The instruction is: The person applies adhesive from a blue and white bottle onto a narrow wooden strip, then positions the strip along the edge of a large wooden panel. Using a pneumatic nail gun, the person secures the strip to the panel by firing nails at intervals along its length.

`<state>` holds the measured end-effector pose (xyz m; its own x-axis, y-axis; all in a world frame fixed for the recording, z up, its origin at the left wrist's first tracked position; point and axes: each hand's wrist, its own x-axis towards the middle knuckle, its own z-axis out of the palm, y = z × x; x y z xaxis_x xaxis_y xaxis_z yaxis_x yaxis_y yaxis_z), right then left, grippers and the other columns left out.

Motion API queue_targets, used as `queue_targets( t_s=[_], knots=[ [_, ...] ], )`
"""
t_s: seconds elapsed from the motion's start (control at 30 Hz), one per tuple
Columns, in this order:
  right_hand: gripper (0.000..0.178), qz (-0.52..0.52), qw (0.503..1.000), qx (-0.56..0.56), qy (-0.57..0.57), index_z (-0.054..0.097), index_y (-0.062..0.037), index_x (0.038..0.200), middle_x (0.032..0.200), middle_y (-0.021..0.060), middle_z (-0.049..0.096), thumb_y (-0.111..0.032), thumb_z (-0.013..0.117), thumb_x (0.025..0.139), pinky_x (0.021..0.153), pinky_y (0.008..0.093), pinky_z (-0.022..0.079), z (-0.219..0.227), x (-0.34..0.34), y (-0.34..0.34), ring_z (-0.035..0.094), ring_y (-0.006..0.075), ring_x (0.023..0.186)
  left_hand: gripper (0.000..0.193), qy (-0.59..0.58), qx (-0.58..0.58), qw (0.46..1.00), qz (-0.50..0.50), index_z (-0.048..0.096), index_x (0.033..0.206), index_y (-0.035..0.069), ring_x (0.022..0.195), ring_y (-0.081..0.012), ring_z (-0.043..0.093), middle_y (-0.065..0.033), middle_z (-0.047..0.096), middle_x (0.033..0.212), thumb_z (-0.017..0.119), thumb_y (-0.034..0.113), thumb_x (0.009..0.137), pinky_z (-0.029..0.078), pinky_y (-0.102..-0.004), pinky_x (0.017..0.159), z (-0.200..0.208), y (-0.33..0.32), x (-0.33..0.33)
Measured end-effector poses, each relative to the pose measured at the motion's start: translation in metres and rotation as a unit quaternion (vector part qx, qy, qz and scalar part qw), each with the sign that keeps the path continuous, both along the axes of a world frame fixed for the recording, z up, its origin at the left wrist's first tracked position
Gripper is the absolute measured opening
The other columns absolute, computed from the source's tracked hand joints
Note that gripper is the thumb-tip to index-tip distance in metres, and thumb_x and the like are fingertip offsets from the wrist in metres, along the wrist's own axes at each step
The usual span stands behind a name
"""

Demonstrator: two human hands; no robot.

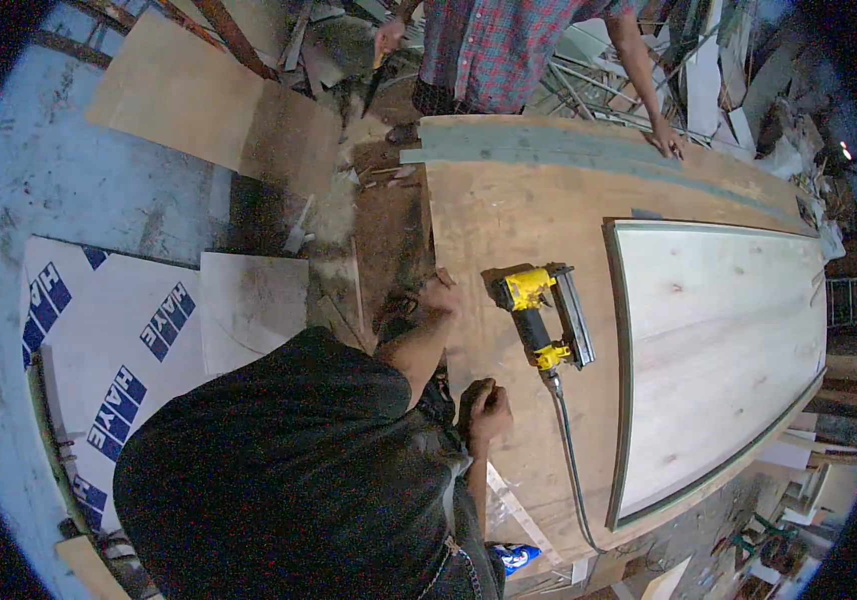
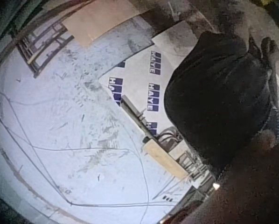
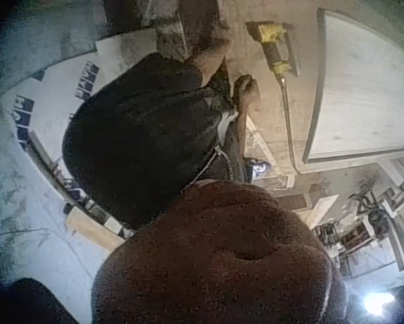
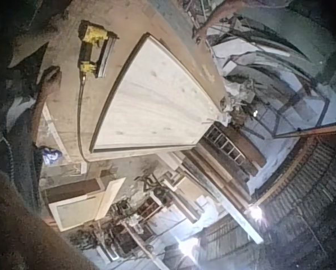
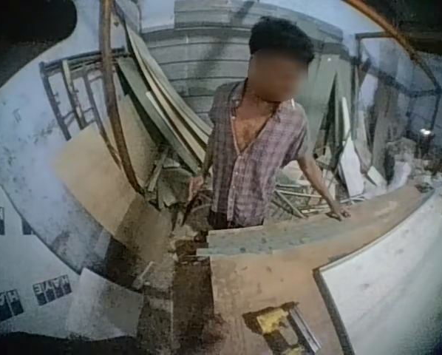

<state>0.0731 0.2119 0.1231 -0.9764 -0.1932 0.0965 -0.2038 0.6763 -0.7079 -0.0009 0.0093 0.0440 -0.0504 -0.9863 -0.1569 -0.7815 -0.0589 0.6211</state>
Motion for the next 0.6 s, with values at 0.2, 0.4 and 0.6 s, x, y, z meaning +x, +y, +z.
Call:
queue_targets(
  t_s=[0.2, 0.4, 0.6],
  knots=[
    [0.033, 0.003, 1.000, 0.027, 0.009, 0.051, -0.0071, 0.064, 0.056, 0.0146, 0.053, -0.030, 0.052, 0.088, 0.044, 0.0402, 0.038, 0.011, 0.001, -0.007, 0.052, 0.0329, 0.048, 0.060, 0.015, -0.114, 0.993, 0.035, 0.064, 0.068, -0.001, 0.055, -0.0419, 0.057, -0.0225, 0.059, 0.062, 0.033, 0.045, 0.090, 0.048, -0.0492, 0.054, -0.093, -0.014, -0.006],
    [0.030, 0.003, 0.999, 0.030, 0.041, 0.052, -0.0073, 0.064, 0.056, 0.0140, 0.052, -0.027, 0.053, 0.087, 0.044, 0.0381, 0.039, -0.018, -0.003, 0.009, 0.052, 0.0314, 0.048, 0.037, -0.018, -0.186, 0.981, -0.056, 0.058, 0.081, 0.001, 0.054, -0.0321, 0.054, -0.0151, 0.058, 0.074, 0.048, 0.037, 0.083, 0.048, -0.0397, 0.052, -0.082, -0.004, -0.002],
    [0.029, 0.012, 0.999, 0.012, 0.031, 0.054, -0.0067, 0.065, 0.057, 0.0144, 0.054, -0.027, 0.054, 0.086, 0.044, 0.0366, 0.040, -0.026, -0.001, 0.009, 0.053, 0.0306, 0.049, 0.061, -0.046, 0.117, 0.992, -0.008, 0.064, 0.089, -0.001, 0.089, -0.0440, 0.057, -0.0279, 0.060, 0.089, 0.029, 0.049, 0.089, 0.046, -0.0508, 0.079, -0.014, -0.009, 0.003]
  ],
)
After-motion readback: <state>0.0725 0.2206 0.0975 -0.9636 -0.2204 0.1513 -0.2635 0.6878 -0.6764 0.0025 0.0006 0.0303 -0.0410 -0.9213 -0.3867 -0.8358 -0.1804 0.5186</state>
